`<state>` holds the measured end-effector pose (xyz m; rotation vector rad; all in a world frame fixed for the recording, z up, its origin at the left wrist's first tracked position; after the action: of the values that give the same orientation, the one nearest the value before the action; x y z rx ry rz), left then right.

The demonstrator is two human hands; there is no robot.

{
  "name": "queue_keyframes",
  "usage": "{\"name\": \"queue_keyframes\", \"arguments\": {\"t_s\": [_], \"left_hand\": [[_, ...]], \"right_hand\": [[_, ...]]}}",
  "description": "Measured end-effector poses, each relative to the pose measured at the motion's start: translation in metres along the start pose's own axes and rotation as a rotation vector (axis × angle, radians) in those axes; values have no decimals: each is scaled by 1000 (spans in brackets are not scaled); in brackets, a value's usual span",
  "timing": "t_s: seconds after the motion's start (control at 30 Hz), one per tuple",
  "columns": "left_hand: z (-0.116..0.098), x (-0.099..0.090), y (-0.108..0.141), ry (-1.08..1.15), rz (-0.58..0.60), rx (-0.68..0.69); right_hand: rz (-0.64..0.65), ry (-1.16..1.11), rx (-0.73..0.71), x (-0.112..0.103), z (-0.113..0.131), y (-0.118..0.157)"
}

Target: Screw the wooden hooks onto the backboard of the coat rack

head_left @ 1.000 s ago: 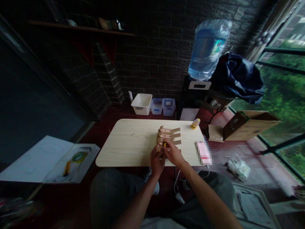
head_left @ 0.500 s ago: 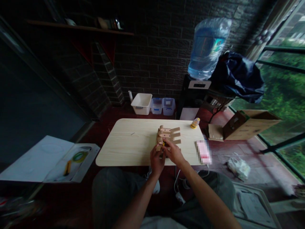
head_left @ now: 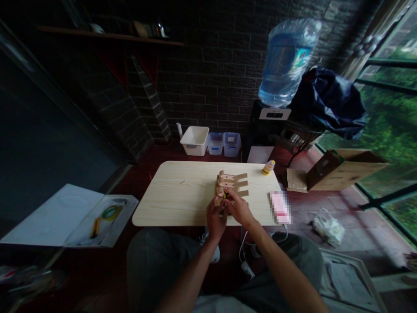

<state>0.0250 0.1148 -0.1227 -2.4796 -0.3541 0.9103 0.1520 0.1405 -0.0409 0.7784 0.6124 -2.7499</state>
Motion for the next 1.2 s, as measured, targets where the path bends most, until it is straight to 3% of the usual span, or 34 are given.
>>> {"name": "queue_keyframes", "arguments": {"t_s": [0.23,0.57,1.0,1.2], "left_hand": [[3,1,1,-13,-8,1],[2,-1,0,-10,-26,-10],[9,3,2,15,-10,0],[9,5,2,-1,-15,6]], "right_hand": [[-37,-44,-33,0,2,-5],[19,-53,13,-3,-9,2],[31,5,31,-2,2,1],[55,10,-33,0,4,-3]]}}
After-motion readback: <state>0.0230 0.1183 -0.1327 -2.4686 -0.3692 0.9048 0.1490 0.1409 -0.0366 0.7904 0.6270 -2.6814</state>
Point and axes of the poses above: each hand's wrist, its own y-axis away from the middle knuckle, its own x-axis out of the palm, z = x × y, the point moved 7 cm from there along -y, towards the middle knuckle, and after that the axes turned 4 degrees about z, right-handed, at the moved point
